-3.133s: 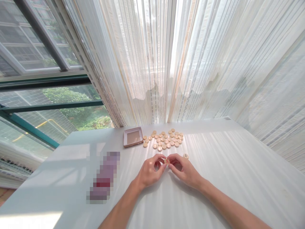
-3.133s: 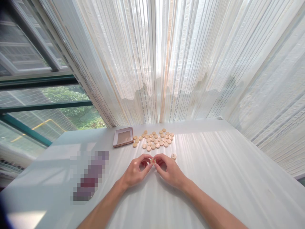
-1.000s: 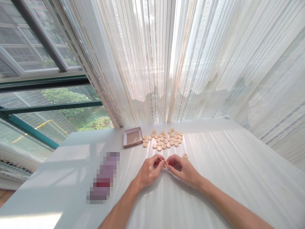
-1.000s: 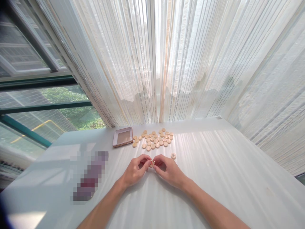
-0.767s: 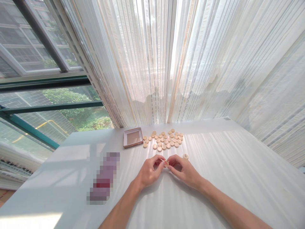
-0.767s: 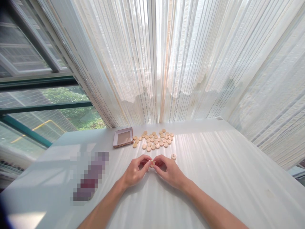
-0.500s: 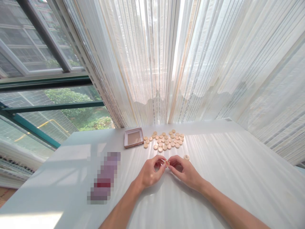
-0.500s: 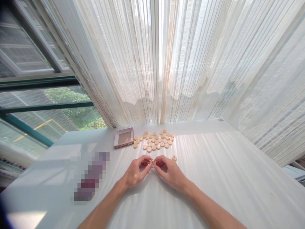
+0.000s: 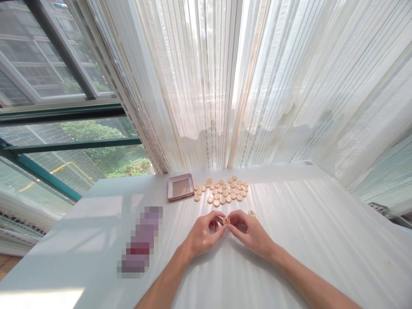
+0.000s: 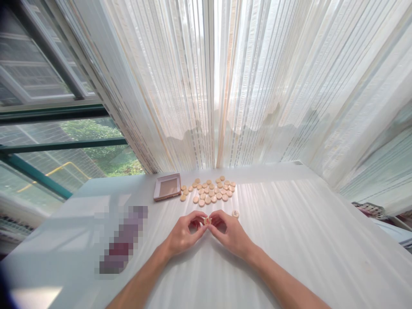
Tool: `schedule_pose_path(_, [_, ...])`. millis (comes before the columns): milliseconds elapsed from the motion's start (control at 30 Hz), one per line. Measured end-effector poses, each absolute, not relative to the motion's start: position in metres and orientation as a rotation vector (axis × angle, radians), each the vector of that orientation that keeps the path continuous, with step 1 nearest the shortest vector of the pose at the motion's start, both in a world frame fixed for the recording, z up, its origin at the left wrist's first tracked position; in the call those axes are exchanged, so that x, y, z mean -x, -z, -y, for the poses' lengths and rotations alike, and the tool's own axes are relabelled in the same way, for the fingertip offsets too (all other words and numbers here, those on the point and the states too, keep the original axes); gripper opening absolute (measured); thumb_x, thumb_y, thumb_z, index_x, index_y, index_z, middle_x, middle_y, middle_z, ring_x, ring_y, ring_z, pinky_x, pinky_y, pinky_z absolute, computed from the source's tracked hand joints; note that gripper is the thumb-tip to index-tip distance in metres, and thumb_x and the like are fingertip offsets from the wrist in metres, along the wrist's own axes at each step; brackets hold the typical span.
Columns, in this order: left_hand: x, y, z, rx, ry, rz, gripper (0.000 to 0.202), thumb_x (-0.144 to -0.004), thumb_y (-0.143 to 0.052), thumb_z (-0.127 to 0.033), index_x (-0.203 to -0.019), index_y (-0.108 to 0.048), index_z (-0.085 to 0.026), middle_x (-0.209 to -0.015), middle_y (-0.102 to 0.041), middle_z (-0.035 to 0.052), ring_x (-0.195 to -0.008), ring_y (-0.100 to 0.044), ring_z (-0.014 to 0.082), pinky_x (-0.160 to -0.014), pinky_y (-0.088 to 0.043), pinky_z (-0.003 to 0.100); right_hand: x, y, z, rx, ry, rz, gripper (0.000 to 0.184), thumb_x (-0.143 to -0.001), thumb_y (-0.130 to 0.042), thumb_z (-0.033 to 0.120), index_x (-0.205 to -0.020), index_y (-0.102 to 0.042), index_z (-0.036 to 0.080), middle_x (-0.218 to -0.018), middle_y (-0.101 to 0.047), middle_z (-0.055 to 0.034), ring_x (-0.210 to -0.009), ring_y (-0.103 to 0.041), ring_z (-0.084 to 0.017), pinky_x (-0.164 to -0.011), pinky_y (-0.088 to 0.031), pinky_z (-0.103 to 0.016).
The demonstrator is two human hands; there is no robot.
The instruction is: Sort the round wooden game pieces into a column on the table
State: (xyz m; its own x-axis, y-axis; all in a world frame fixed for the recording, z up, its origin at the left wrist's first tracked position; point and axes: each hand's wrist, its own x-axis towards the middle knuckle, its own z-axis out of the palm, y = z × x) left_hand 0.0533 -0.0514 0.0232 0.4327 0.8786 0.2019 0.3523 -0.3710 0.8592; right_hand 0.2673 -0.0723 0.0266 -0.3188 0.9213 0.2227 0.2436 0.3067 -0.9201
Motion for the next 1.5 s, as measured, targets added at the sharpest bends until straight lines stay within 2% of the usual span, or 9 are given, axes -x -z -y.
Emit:
schedule_pose_path(200, [-0.0536, -0.0312, 0.0536, -1.888, -0.835, -0.976, 0.021, -0.096, -0.07, -0.037, -0.112, -0.072, -0.023, -0.099, -0.081, 0.0039, -0.088, -0.076, 0.0204, -0.077, -0.056, 0.03, -0.2681, -0.0234, 0.0716, 1.117, -1.048, 1.736, 0.021, -0.099, -0.066, 0.045, -0.099, -0.065, 0.024, -0.092, -0.076, -0.0034, -0.085, -0.074, -0.023, -0.079, -0.059, -0.036])
schedule_pose_path(533, [-0.0541, -0.0309, 0.0539, -1.918, -0.8, -0.999, 0.018, -0.092, -0.072, -0.024, -0.109, -0.074, -0.025, -0.094, -0.083, 0.0001, -0.084, -0.076, 0.019, -0.076, -0.055, 0.029, -0.268, -0.0225, 0.0713, 1.156, -1.051, 1.727, 0.024, -0.101, -0.064, 0.046, -0.095, -0.066, 0.023, -0.086, -0.075, -0.002, -0.078, -0.07, -0.02, -0.071, -0.054, -0.031])
schedule_pose_path(1067, [-0.0529, -0.0279, 0.0533, -1.904, -0.817, -1.023, 0.021, -0.095, -0.068, -0.028, -0.115, -0.074, -0.024, -0.102, -0.082, 0.0032, -0.088, -0.075, 0.0206, -0.078, -0.056, 0.031, -0.2673, -0.0263, 0.0725, 1.125, -1.028, 1.751, 0.018, -0.104, -0.059, 0.04, -0.101, -0.064, 0.024, -0.091, -0.076, -0.0028, -0.084, -0.073, -0.021, -0.076, -0.057, -0.033])
schedule_pose_path(1233, [-0.0527, -0.0277, 0.0529, -1.884, -0.826, -1.028, 0.023, -0.096, -0.068, -0.032, -0.117, -0.073, -0.022, -0.106, -0.081, 0.0051, -0.089, -0.074, 0.0211, -0.08, -0.057, 0.032, -0.2673, -0.0247, 0.0721, 1.045, -1.045, 1.738, 0.014, -0.104, -0.059, 0.036, -0.105, -0.064, 0.024, -0.095, -0.076, -0.0036, -0.088, -0.074, -0.021, -0.082, -0.059, -0.034])
schedule_pose_path(1500, [-0.0518, -0.0257, 0.0521, -1.908, -0.824, -1.042, 0.026, -0.096, -0.068, -0.034, -0.119, -0.073, -0.024, -0.102, -0.08, 0.0041, -0.086, -0.073, 0.0208, -0.08, -0.057, 0.032, -0.2682, -0.0253, 0.0718, 1.016, -1.037, 1.768, 0.008, -0.101, -0.061, 0.028, -0.107, -0.063, 0.024, -0.097, -0.074, -0.0033, -0.088, -0.073, -0.021, -0.082, -0.059, -0.035])
